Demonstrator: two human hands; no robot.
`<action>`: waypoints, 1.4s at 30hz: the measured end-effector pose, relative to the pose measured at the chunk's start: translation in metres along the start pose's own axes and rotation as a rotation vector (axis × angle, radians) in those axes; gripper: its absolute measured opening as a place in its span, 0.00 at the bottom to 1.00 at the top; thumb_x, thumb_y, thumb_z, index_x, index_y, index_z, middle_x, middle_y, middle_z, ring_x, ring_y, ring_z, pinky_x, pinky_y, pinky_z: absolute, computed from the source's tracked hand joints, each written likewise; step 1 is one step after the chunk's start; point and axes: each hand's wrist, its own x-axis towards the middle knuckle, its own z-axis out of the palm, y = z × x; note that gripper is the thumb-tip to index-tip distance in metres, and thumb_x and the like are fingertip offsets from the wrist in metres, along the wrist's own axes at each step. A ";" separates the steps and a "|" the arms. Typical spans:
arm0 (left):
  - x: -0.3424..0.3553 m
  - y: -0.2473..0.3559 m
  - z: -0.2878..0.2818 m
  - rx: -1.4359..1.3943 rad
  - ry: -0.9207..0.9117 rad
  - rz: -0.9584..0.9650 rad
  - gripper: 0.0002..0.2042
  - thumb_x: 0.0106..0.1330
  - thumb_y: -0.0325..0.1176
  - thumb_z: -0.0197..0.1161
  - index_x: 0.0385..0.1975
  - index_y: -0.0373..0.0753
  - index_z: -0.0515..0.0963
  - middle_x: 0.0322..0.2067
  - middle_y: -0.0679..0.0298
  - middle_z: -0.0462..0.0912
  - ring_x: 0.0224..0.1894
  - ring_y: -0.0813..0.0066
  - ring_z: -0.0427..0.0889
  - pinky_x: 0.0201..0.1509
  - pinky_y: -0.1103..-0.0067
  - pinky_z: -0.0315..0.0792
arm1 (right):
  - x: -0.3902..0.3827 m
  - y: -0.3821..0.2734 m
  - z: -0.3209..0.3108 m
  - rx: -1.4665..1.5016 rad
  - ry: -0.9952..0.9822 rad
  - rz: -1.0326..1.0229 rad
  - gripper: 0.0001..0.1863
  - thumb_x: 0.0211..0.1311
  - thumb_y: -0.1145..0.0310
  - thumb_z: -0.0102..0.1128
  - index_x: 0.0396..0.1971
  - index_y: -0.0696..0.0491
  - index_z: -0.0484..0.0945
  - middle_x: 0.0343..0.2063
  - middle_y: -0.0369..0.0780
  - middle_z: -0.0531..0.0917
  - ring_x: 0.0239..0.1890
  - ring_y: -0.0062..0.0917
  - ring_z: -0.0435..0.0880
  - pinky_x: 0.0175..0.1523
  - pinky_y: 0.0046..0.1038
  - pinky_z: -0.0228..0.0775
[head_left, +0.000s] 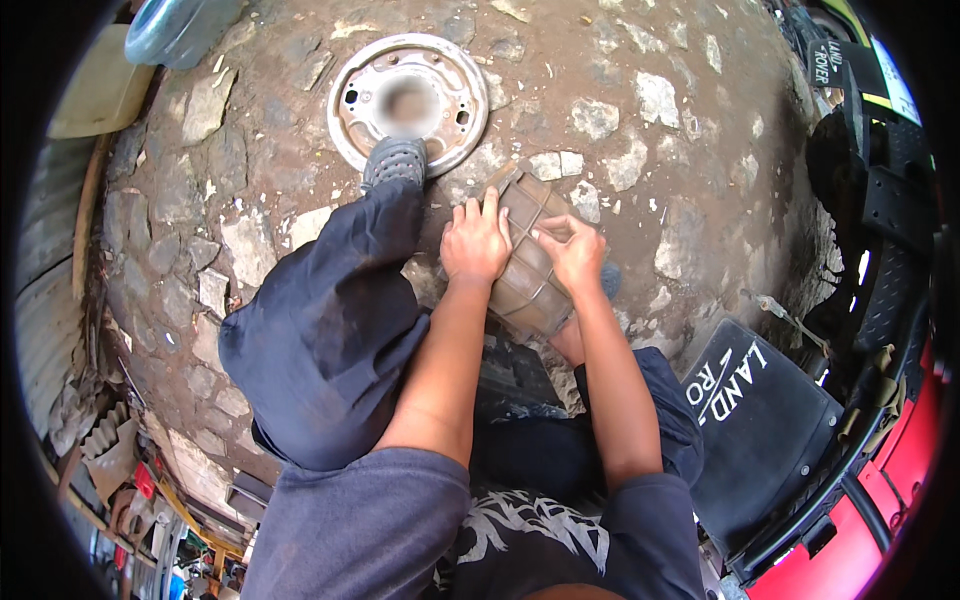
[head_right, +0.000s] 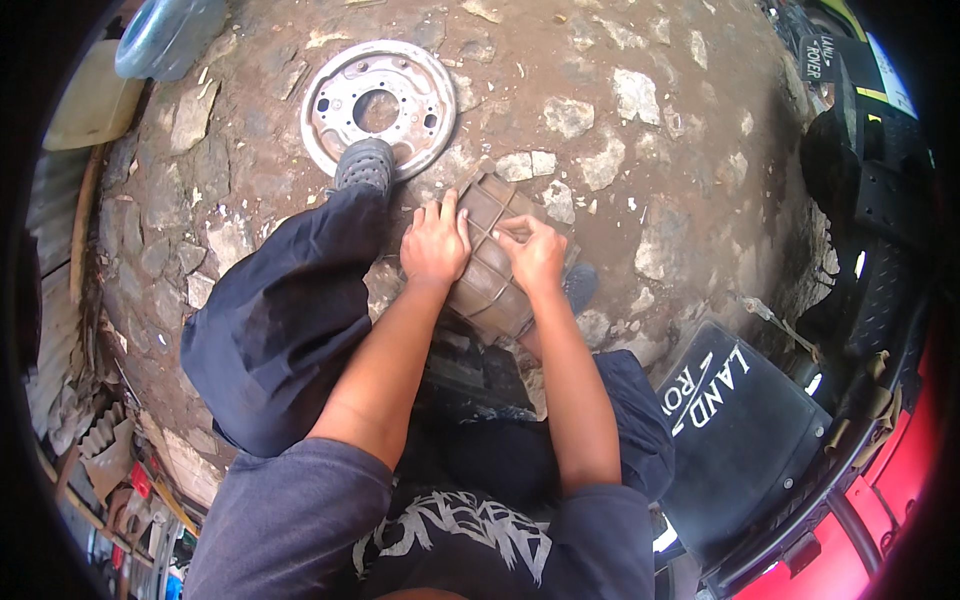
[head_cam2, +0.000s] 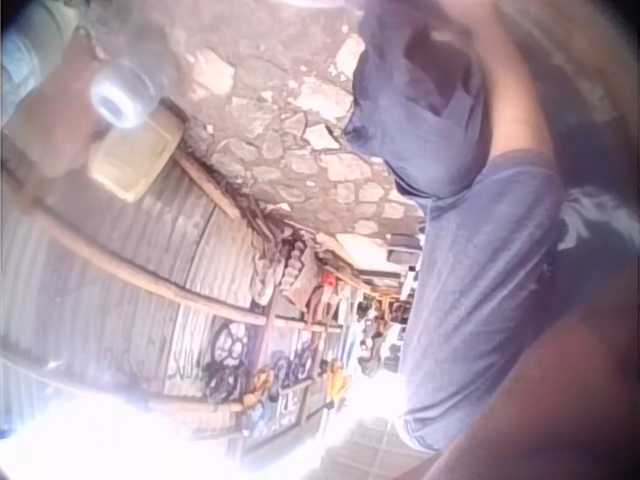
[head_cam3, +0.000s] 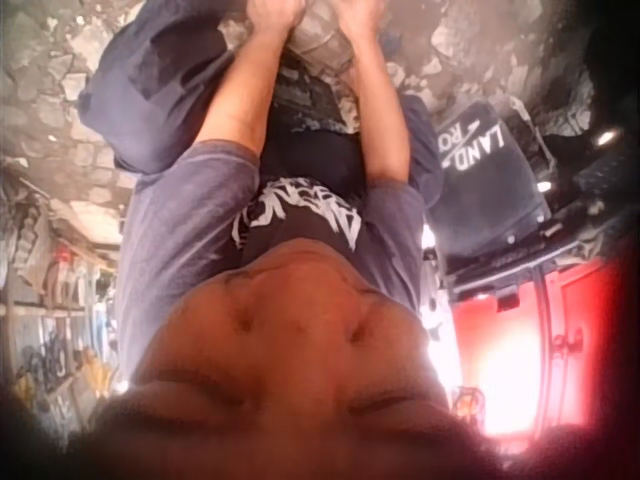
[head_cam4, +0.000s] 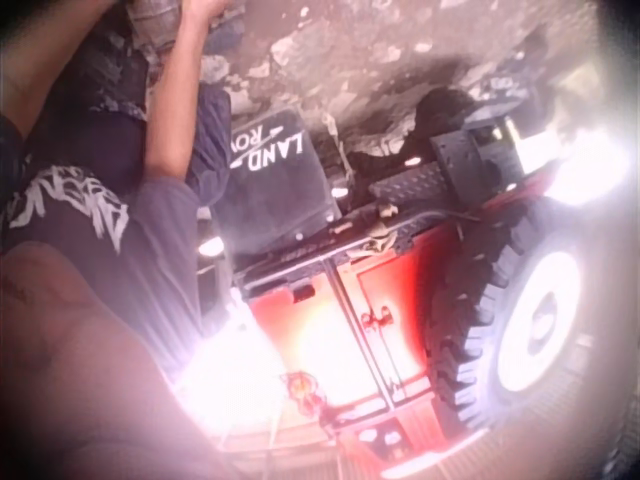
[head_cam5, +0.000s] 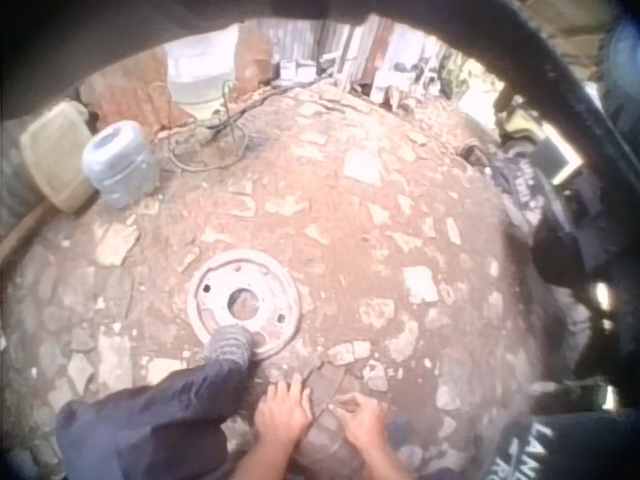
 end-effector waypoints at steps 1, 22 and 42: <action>0.003 0.000 -0.001 0.000 0.006 0.005 0.21 0.80 0.49 0.56 0.67 0.49 0.76 0.47 0.56 0.83 0.52 0.55 0.85 0.53 0.61 0.82 | 0.005 0.001 0.001 -0.045 0.030 0.004 0.12 0.58 0.66 0.83 0.40 0.54 0.92 0.36 0.44 0.95 0.38 0.30 0.95 0.48 0.31 0.84; 0.012 -0.002 0.004 0.015 0.020 0.001 0.21 0.80 0.49 0.55 0.66 0.48 0.76 0.48 0.54 0.84 0.53 0.54 0.85 0.54 0.61 0.82 | 0.010 -0.007 0.008 -0.103 0.105 0.017 0.10 0.59 0.68 0.80 0.39 0.54 0.91 0.35 0.44 0.94 0.38 0.30 0.95 0.49 0.33 0.84; 0.012 -0.005 0.002 -0.022 -0.030 -0.008 0.22 0.81 0.50 0.54 0.68 0.49 0.76 0.51 0.54 0.84 0.58 0.54 0.84 0.57 0.60 0.81 | 0.002 -0.013 0.009 -0.258 0.071 -0.043 0.09 0.60 0.72 0.79 0.39 0.54 0.88 0.35 0.46 0.94 0.40 0.35 0.95 0.49 0.36 0.83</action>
